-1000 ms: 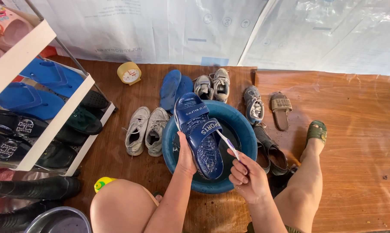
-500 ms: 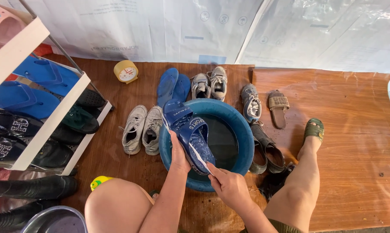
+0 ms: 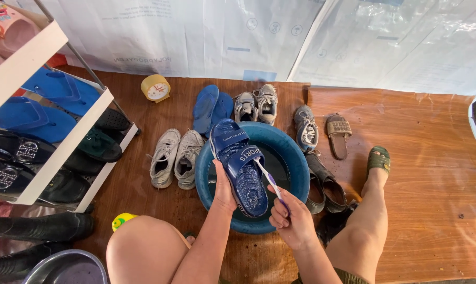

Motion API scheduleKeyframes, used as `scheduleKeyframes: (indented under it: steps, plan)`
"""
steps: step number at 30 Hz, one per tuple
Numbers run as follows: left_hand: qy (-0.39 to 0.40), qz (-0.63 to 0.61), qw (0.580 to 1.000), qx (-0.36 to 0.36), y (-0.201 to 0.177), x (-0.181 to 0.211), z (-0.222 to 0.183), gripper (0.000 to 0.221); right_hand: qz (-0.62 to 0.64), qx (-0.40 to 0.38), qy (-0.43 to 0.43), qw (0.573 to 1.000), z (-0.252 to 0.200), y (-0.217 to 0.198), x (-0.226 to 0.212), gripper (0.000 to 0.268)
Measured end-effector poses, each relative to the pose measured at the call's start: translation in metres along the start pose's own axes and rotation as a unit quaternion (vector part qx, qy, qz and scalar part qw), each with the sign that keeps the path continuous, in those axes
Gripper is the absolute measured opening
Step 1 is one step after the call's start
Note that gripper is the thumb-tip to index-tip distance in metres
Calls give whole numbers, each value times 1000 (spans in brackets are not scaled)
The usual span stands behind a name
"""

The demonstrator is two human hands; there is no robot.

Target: Scrubbing a blue sandal with a toothbrush and soap in a bucket of water

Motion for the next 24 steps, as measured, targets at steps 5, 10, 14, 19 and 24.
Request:
scheduleKeyframes:
  steps: [5,10,14,19,24]
  plan:
    - [0,21,1000,13,4,4,-4,105,-111,-25,27,993,-6,-3,26,39]
    - [5,40,999,20,21,17,-21,106,-473,55,26,879,-25,15,30,40]
    - [13,-3,998,53,23,22,-28,103,-735,51,-123,665,-35,24,26,37]
    - [21,-51,998,26,35,32,-43,99,-735,51,-232,635,-53,40,14,44]
    - [46,-42,998,7,45,53,-53,100,-752,38,-300,586,-49,58,-5,31]
Point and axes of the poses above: each hand's wrist, its own z-axis towards the middle knuckle, its own y-axis out of the palm, x = y × z, the point moved 3 cm from there along z, towards the middle knuckle, and after that the axes turned 11 degrees about -x, right-handed, at the moved point
